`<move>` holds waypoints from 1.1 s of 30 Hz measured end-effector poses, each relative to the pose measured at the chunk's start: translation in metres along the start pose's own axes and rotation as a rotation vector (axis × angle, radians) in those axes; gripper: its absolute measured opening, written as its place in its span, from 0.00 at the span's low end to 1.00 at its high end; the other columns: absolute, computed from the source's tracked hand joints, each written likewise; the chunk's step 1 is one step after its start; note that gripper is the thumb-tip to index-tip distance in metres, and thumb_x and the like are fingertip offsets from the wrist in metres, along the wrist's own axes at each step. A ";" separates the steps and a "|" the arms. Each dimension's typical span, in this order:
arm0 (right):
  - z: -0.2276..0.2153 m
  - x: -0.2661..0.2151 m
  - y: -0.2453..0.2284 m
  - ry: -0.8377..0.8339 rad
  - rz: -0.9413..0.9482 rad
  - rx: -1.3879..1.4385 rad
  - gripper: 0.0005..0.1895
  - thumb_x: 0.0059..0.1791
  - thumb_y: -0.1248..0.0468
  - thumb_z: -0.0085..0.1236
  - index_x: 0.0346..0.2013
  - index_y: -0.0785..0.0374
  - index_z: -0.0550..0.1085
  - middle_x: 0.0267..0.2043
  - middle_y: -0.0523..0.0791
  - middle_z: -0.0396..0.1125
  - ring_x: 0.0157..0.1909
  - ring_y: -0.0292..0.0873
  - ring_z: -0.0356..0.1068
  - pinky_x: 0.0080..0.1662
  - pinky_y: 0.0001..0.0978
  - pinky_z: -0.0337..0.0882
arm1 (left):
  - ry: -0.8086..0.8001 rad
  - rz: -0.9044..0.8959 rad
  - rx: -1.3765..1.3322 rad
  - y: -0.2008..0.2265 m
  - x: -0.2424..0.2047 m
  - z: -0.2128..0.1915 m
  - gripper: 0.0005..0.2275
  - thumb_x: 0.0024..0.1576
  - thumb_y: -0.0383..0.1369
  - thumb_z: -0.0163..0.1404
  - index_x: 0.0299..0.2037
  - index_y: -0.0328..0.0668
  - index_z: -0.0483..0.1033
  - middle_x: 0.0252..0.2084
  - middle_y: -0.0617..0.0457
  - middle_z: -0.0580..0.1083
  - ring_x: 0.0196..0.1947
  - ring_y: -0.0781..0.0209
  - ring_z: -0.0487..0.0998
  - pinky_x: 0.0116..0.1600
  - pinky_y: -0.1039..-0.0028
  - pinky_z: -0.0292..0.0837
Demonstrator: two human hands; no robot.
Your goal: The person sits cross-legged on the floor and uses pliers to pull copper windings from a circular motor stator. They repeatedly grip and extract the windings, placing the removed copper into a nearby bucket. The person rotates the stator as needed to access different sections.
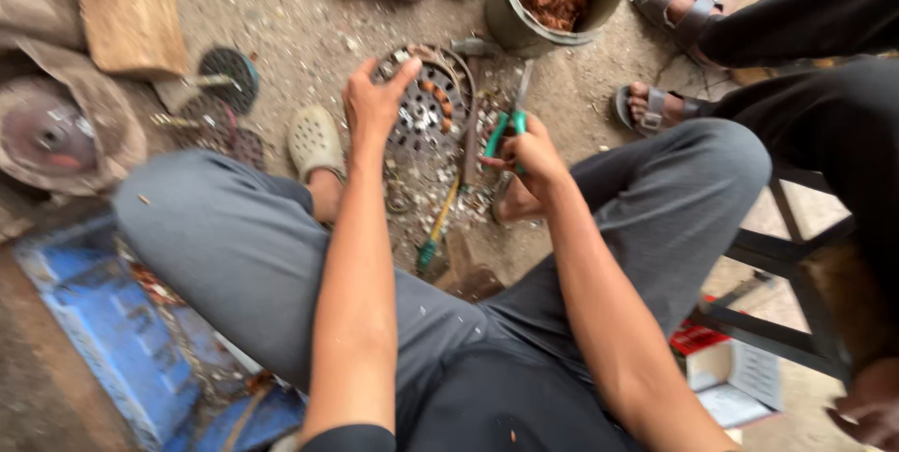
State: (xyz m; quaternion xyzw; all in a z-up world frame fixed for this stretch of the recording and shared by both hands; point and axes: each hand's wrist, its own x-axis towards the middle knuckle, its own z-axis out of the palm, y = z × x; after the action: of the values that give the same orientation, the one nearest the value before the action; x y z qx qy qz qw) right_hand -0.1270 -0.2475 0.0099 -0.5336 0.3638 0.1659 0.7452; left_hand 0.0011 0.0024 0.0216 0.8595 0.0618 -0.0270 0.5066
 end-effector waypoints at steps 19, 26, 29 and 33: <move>0.054 -0.121 -0.051 -0.442 0.314 -0.336 0.16 0.55 0.65 0.47 0.55 0.69 0.65 0.46 0.52 0.74 0.46 0.51 0.79 0.45 0.42 0.83 | -0.114 0.041 0.171 0.016 0.000 -0.008 0.33 0.51 0.60 0.59 0.50 0.35 0.79 0.46 0.36 0.80 0.48 0.41 0.82 0.51 0.56 0.75; 0.064 -0.119 -0.052 -0.433 0.291 -0.265 0.16 0.56 0.65 0.45 0.54 0.73 0.67 0.42 0.52 0.73 0.42 0.51 0.79 0.36 0.31 0.81 | -0.085 0.065 0.157 0.009 0.002 -0.007 0.32 0.51 0.60 0.61 0.49 0.36 0.80 0.44 0.36 0.80 0.46 0.41 0.81 0.49 0.55 0.75; 0.059 -0.116 -0.049 -0.431 0.295 -0.245 0.15 0.56 0.65 0.45 0.54 0.74 0.68 0.41 0.52 0.73 0.39 0.48 0.78 0.32 0.29 0.79 | -0.071 0.043 0.142 0.008 0.000 -0.006 0.32 0.49 0.60 0.60 0.50 0.37 0.79 0.44 0.36 0.79 0.45 0.40 0.82 0.47 0.54 0.76; 0.052 -0.106 -0.044 -0.421 0.287 -0.167 0.14 0.57 0.64 0.47 0.52 0.74 0.69 0.38 0.51 0.72 0.32 0.44 0.76 0.25 0.23 0.71 | -0.100 0.028 0.109 0.007 -0.002 -0.006 0.30 0.50 0.61 0.59 0.51 0.44 0.80 0.44 0.39 0.81 0.45 0.40 0.83 0.47 0.54 0.77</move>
State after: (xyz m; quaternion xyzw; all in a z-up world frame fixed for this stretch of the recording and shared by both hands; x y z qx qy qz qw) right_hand -0.1520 -0.2015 0.1248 -0.4899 0.2578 0.4067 0.7267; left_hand 0.0002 0.0047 0.0307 0.8842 0.0226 -0.0661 0.4618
